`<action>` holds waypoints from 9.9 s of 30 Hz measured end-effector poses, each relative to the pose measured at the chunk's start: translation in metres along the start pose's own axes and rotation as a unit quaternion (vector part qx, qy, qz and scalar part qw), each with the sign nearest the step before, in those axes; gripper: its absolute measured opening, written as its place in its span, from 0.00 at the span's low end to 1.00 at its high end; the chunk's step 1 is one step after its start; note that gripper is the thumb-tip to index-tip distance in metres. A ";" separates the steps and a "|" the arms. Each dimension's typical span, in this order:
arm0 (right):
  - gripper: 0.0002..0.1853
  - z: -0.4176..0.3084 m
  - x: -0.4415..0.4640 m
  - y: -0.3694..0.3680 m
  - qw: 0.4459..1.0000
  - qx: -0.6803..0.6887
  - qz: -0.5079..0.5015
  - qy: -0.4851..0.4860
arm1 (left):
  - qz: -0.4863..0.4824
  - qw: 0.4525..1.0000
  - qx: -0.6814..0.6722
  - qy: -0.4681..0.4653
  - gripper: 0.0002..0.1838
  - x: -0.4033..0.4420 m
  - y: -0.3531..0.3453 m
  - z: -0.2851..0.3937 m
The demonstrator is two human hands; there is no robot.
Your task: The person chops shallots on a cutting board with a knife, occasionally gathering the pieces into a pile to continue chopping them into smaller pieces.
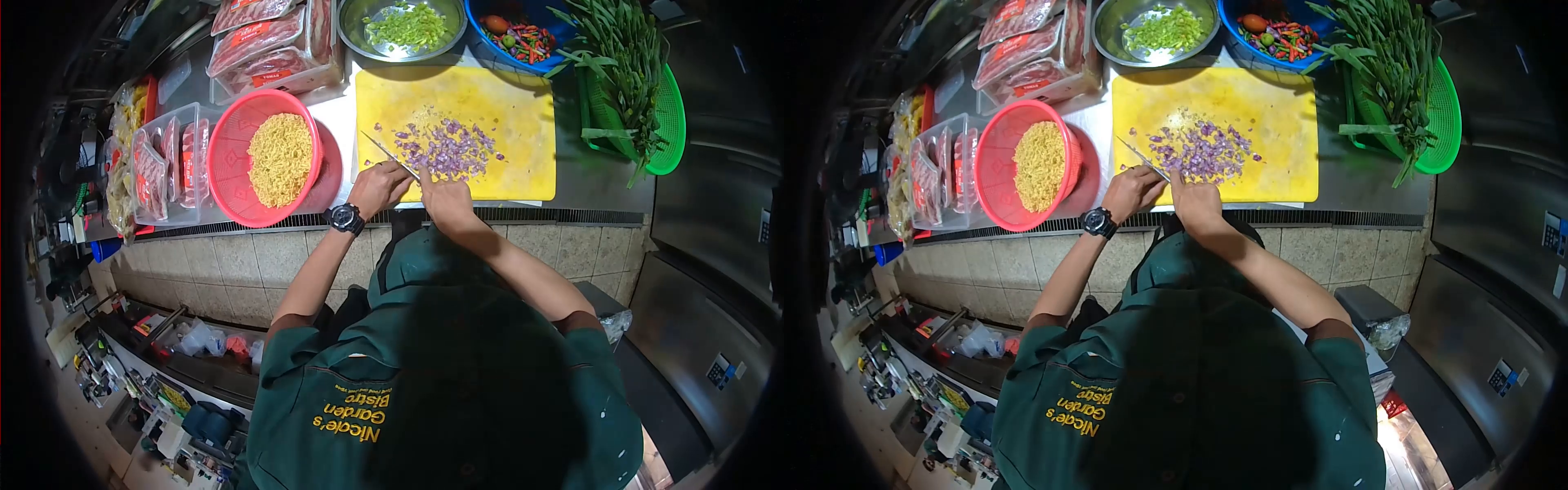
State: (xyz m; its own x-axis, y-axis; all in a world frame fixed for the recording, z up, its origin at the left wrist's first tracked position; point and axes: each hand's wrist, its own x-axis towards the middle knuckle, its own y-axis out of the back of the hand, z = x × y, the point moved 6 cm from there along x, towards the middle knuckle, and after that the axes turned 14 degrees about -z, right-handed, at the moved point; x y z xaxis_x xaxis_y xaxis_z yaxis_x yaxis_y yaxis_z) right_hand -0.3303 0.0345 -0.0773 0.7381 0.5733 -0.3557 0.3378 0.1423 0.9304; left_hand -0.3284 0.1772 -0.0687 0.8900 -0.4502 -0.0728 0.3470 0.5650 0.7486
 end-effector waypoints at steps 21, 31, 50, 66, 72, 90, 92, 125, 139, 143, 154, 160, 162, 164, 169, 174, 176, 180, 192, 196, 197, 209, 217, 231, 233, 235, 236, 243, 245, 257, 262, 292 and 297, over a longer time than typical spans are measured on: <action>0.15 0.008 0.006 0.000 0.992 0.118 -0.025 -0.029 | -0.036 0.997 0.058 -0.042 0.07 0.004 -0.003 0.000; 0.21 0.090 -0.054 0.015 0.956 0.249 -0.032 -0.154 | 0.037 0.999 0.003 0.005 0.10 0.048 -0.006 0.037; 0.19 0.082 -0.041 0.007 0.978 0.194 0.003 -0.076 | -0.029 0.994 -0.052 0.090 0.12 0.071 -0.023 0.026; 0.16 0.071 -0.032 -0.014 0.991 0.098 -0.034 -0.085 | -0.016 0.999 -0.030 0.040 0.09 0.069 -0.026 0.029; 0.13 0.067 -0.010 -0.011 0.994 0.059 -0.002 -0.093 | -0.035 0.999 0.002 0.024 0.09 0.070 -0.025 0.031; 0.16 0.095 -0.030 0.025 0.978 0.195 0.028 -0.073 | 0.072 0.995 0.044 0.056 0.33 0.039 -0.010 0.037; 0.16 0.110 -0.039 0.025 0.969 0.229 0.008 -0.090 | 0.062 0.996 0.026 0.050 0.26 0.039 -0.013 0.036; 0.14 0.131 -0.069 -0.014 0.923 0.314 0.059 -0.215 | 0.093 0.974 -0.153 0.135 0.11 0.082 0.002 0.022; 0.15 0.154 -0.055 -0.013 0.929 0.313 0.001 -0.198 | 0.149 0.958 -0.164 0.182 0.12 0.039 0.015 0.005; 0.16 0.125 -0.045 -0.011 0.944 0.318 -0.009 -0.091 | 0.217 0.922 -0.208 0.243 0.12 0.003 0.021 -0.010; 0.25 0.092 -0.048 0.019 0.951 0.256 -0.080 0.152 | 0.358 0.794 -0.373 0.319 0.13 -0.077 0.016 -0.025; 0.21 0.070 -0.037 -0.001 0.956 0.250 -0.107 0.114 | 0.361 0.793 -0.377 0.313 0.13 -0.077 0.015 -0.026; 0.21 0.073 -0.036 -0.001 0.957 0.255 -0.113 0.082 | 0.361 0.802 -0.367 0.304 0.13 -0.077 0.014 -0.027; 0.20 0.092 -0.038 0.004 0.954 0.289 -0.071 0.024 | 0.340 0.822 -0.347 0.297 0.13 -0.074 0.007 -0.029; 0.16 0.117 -0.045 -0.001 0.968 0.243 -0.018 -0.063 | 0.234 0.876 -0.338 0.254 0.11 -0.037 -0.015 -0.004; 0.16 0.107 -0.053 0.010 0.966 0.251 0.028 -0.060 | 0.192 0.913 -0.273 0.236 0.11 0.004 -0.027 0.030; 0.17 0.102 -0.055 0.009 0.962 0.264 0.038 -0.060 | 0.189 0.925 -0.245 0.221 0.12 0.010 -0.038 0.026; 0.17 0.090 -0.053 0.005 0.962 0.265 0.048 -0.040 | 0.203 0.933 -0.219 0.199 0.13 0.010 -0.042 0.017; 0.17 0.071 -0.034 0.010 0.978 0.210 0.013 -0.011 | 0.155 0.963 -0.137 0.171 0.09 0.013 -0.027 0.017; 0.17 0.069 -0.033 0.016 0.990 0.137 -0.035 -0.017 | 0.144 0.978 -0.084 0.129 0.09 0.019 -0.025 0.014; 0.17 0.068 -0.031 0.017 0.990 0.136 -0.035 -0.018 | 0.140 0.979 -0.080 0.122 0.09 0.020 -0.025 0.014; 0.16 0.058 -0.009 -0.011 0.993 0.064 -0.099 -0.032 | 0.115 0.975 -0.105 0.157 0.10 0.019 -0.027 0.011; 0.12 0.052 -0.017 0.003 0.992 0.079 -0.092 -0.027 | 0.107 0.980 -0.092 0.142 0.11 0.018 -0.024 0.009; 0.10 0.046 -0.013 0.003 0.992 0.088 -0.085 -0.032 | 0.107 0.988 -0.057 0.090 0.07 0.018 -0.022 0.014; 0.10 0.044 -0.009 -0.002 0.992 0.095 -0.074 -0.029 | 0.110 0.988 -0.059 0.087 0.07 0.017 -0.025 0.010; 0.10 0.044 -0.002 -0.005 0.987 0.117 -0.109 -0.029 | 0.102 0.989 -0.059 0.090 0.07 0.016 -0.022 0.015; 0.10 0.045 0.000 -0.004 0.987 0.116 -0.107 -0.031 | 0.095 0.990 -0.054 0.092 0.07 0.018 -0.019 0.016; 0.10 0.039 -0.006 0.005 0.990 0.102 -0.092 -0.029 | 0.091 0.991 -0.045 0.088 0.07 0.016 -0.024 0.011; 0.11 0.040 -0.008 0.004 0.990 0.096 -0.100 -0.034 | 0.085 0.992 -0.046 0.084 0.08 0.018 -0.023 0.011; 0.20 0.034 -0.007 0.006 0.990 0.075 -0.109 -0.042 | 0.083 0.992 -0.044 0.083 0.08 0.017 -0.023 0.010; 0.25 0.035 -0.008 -0.015 0.989 0.107 -0.089 -0.048 | 0.104 0.989 -0.062 0.084 0.09 0.014 -0.024 0.010; 0.17 0.074 -0.043 0.004 0.969 0.234 0.020 -0.070 | 0.094 0.965 -0.167 0.181 0.11 0.030 -0.029 0.014; 0.16 0.070 -0.038 0.001 0.977 0.208 0.035 -0.040 | 0.084 0.979 -0.130 0.134 0.09 0.035 -0.025 0.018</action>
State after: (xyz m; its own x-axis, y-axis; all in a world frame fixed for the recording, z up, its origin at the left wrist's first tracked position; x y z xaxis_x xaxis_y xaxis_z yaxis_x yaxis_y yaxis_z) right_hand -0.3173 -0.0436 -0.0688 0.8055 0.5027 -0.3140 0.4811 -0.2450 0.8417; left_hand -0.3112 0.1346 -0.0778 0.9746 -0.1581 -0.1586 0.2213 0.7886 0.5737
